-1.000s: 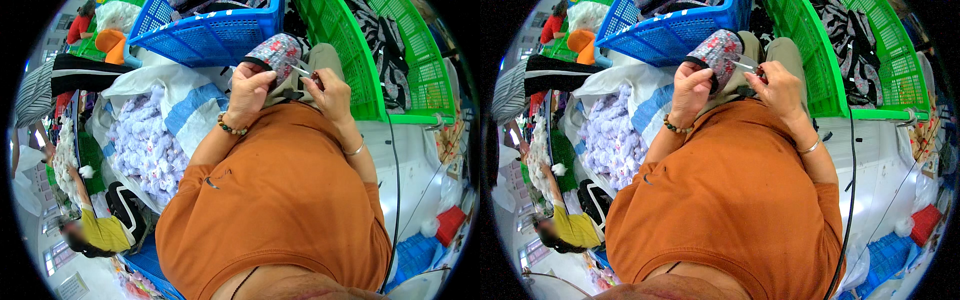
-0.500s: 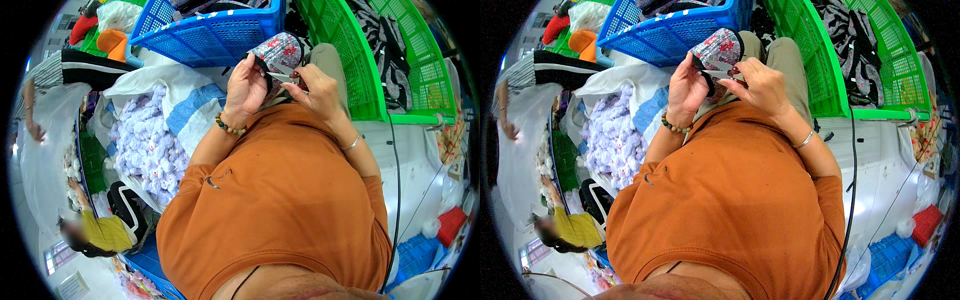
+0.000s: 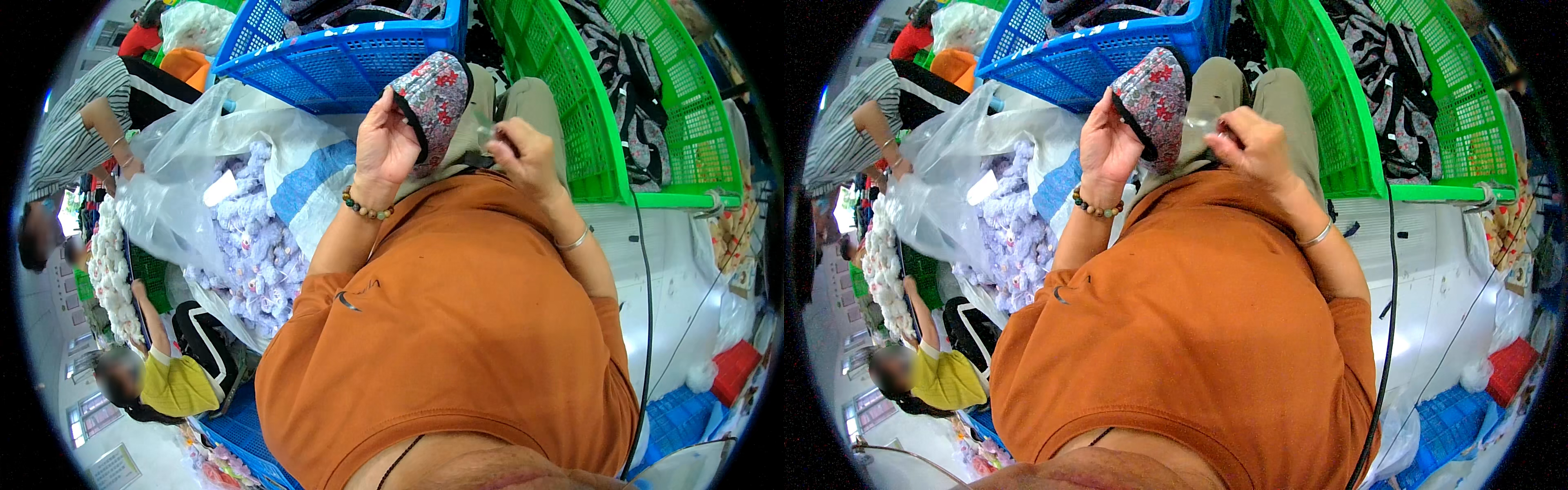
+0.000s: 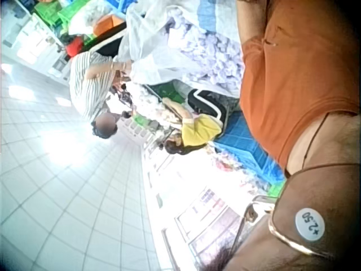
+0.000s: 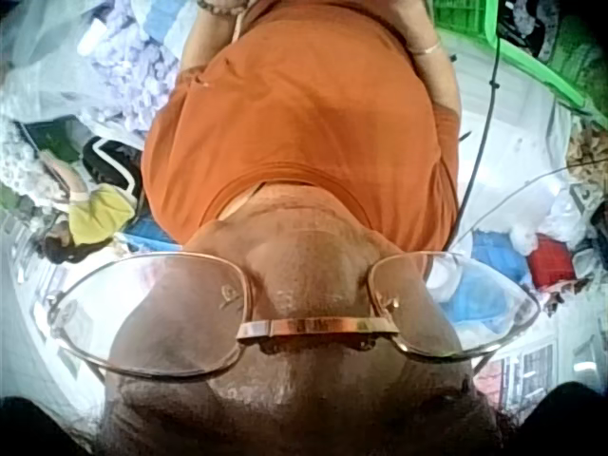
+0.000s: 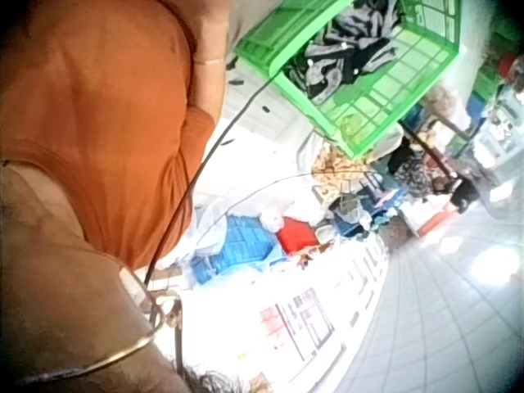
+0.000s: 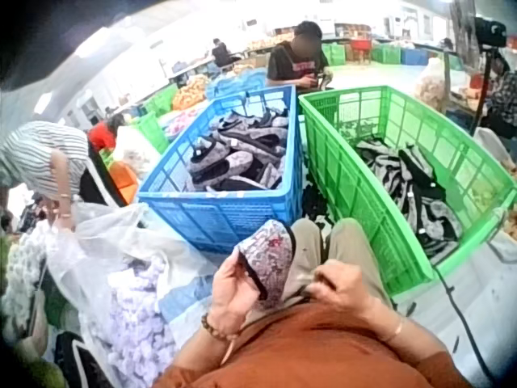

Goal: The person uses a small blade to trim excess fabric and thread from the edges of a floral-patterned slip-on shoe. They repeatedly rotate the shoe to access different sides, cutting along the seam where the fabric meets the sole.

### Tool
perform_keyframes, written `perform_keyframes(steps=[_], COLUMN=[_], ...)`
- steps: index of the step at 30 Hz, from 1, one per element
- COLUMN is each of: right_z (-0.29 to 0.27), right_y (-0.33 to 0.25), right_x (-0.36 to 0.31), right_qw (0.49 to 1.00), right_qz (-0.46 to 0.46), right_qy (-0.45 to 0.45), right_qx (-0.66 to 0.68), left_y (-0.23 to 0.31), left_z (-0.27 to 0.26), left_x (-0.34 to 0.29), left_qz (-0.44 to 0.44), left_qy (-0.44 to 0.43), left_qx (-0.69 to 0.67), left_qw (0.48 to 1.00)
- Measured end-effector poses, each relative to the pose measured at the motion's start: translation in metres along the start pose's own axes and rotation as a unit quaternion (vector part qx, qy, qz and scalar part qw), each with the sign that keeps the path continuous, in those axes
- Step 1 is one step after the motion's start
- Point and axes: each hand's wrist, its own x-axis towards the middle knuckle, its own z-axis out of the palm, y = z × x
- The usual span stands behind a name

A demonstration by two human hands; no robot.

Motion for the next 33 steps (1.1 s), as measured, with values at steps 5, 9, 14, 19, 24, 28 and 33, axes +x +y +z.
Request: perform_keyframes(steps=[5, 9, 14, 19, 24, 28, 33], right_z=[-0.01, -0.006, 0.008, 0.023, 0.04, 0.043, 0.038], right_y=[0.004, 0.004, 0.007, 0.005, 0.028, 0.009, -0.005], right_x=[-0.003, 0.003, -0.006, -0.004, -0.013, -0.005, -0.004], right_qw=[0.978, 0.842, 0.67, 0.679, 0.761, 0.815, 0.908], right_qz=[0.159, 0.358, 0.441, 0.395, 0.36, 0.295, 0.281], right_qy=[0.03, -0.017, -0.135, -0.051, -0.013, 0.07, -0.023], right_qx=[0.129, 0.403, 0.582, 0.617, 0.54, 0.495, 0.311], left_y=[-0.005, -0.006, -0.003, -0.003, 0.011, 0.014, 0.007], left_z=[0.008, 0.006, -0.018, -0.051, -0.067, -0.057, -0.032], left_x=[-0.009, -0.018, -0.024, -0.01, 0.001, 0.006, 0.011], left_qz=[-0.009, -0.004, -0.046, -0.133, -0.19, -0.155, 0.054], left_qy=[0.029, -0.146, -0.272, -0.361, -0.331, -0.211, -0.101], left_qx=[0.087, 0.212, 0.405, 0.493, 0.445, 0.308, 0.393], left_qw=[0.996, 0.966, 0.872, 0.781, 0.81, 0.915, 0.912])
